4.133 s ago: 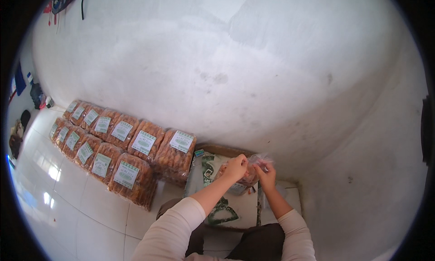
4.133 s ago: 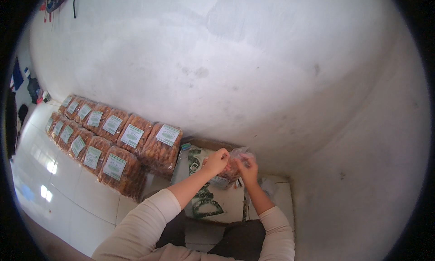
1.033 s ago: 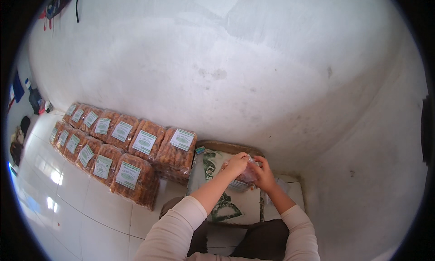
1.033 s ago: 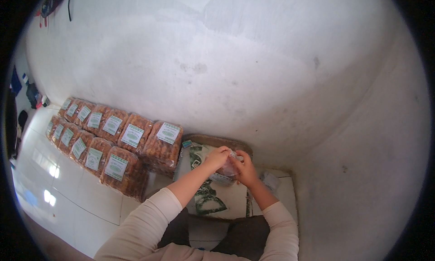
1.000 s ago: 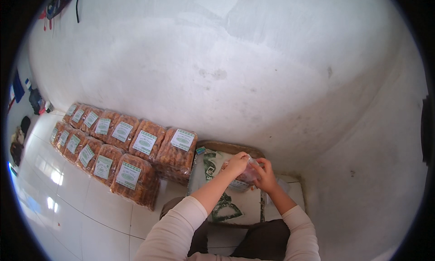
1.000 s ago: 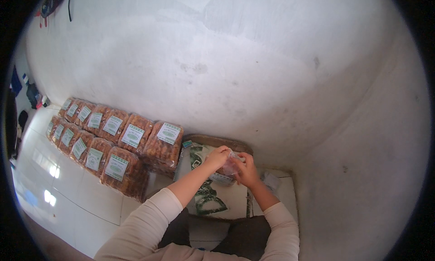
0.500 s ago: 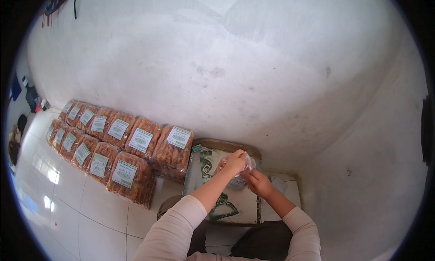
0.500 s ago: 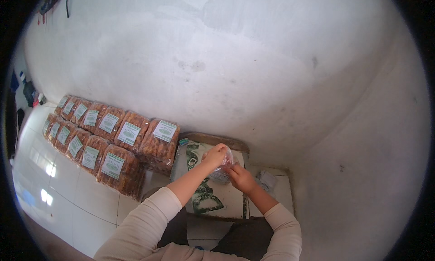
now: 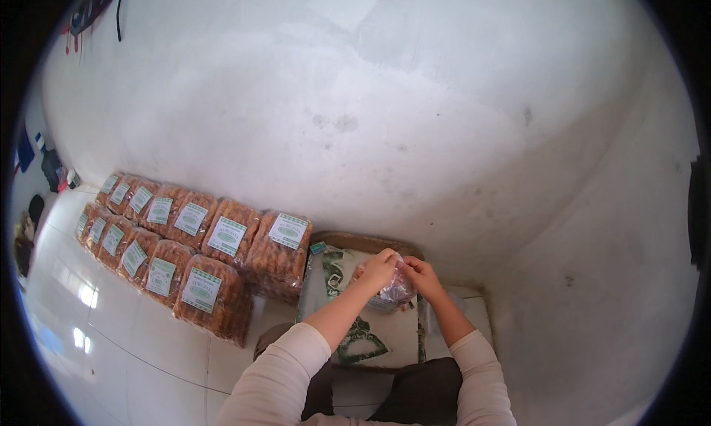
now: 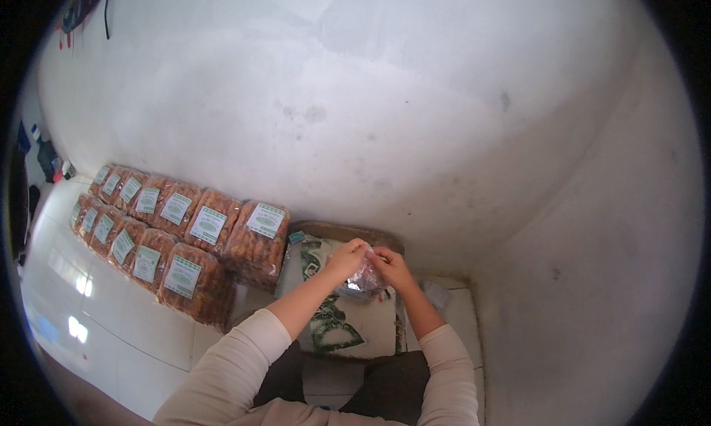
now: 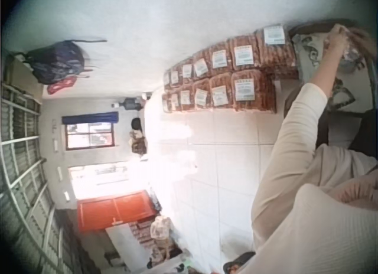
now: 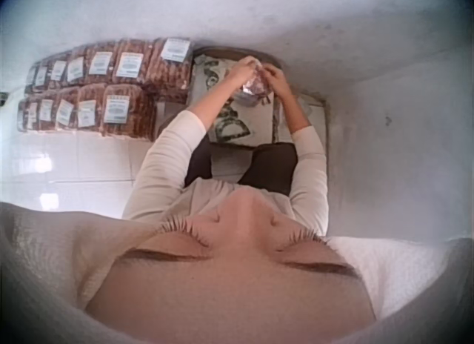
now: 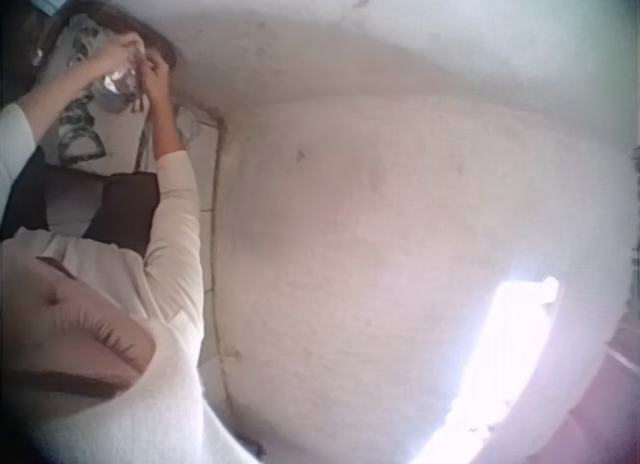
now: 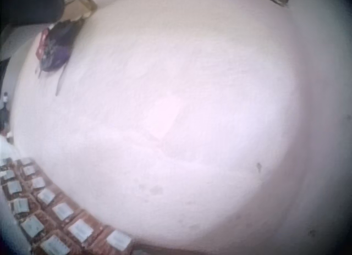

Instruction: The person picks up individual snack packets from the floor, places them into a larger plastic bag, and then folds the top of the bag over to seal it by hand.

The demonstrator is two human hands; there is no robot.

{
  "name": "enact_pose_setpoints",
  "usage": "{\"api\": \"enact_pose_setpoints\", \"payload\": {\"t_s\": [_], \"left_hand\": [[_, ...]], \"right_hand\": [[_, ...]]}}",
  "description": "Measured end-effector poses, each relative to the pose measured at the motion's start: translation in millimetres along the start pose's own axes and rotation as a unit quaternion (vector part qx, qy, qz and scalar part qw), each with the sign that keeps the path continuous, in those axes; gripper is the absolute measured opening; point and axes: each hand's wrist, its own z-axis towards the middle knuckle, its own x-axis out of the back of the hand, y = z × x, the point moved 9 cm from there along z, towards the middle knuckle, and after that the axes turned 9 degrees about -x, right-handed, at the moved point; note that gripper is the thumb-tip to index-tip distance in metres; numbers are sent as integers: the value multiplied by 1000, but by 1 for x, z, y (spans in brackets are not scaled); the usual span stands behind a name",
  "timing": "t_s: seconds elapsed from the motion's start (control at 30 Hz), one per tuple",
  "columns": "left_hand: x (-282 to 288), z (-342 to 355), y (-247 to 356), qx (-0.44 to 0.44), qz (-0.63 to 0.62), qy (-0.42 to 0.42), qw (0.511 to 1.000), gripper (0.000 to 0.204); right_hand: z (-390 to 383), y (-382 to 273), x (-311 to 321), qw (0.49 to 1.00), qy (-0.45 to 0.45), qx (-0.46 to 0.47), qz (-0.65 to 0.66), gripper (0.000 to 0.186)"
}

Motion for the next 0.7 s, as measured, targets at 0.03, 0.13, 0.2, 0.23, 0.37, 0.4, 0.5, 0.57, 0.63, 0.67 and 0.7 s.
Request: {"api": "enact_pose_setpoints", "payload": {"t_s": [0.03,0.13,0.2,0.23,0.37,0.4,0.5,0.57,0.63,0.67,0.7], "left_hand": [[3,-3,7,-13,24,-1,1000,30],[6,-2,4,-12,21,5,1000,31],[11,-4,3,-3,34,9,999,31],[11,-5,6,0,37,8,999,31],[6,-6,14,13,9,-17,1000,29],[2,-8,17,26,-2,-26,999,28],[-1,-7,19,27,-16,-45,999,26],[7,0,6,10,-19,-34,999,26],[15,8,-8,16,-34,-18,999,25],[19,6,-6,33,-44,-14,998,24],[19,-3,21,79,-62,-29,995,22]], "right_hand": [[3,3,-6,999,-27,-27,13,20],[4,-1,-18,992,-66,-91,49,20],[5,-7,-25,991,-67,-106,49,20],[4,-9,-24,992,-58,-103,34,20],[6,3,-19,992,-20,-100,73,19],[6,6,-16,993,-13,-94,73,18],[4,8,-14,994,3,-81,78,16],[5,4,-24,992,8,-79,96,14],[7,6,-29,995,13,-57,80,13],[8,8,-28,996,18,-48,72,12],[5,16,-11,996,44,-51,64,12]]}}
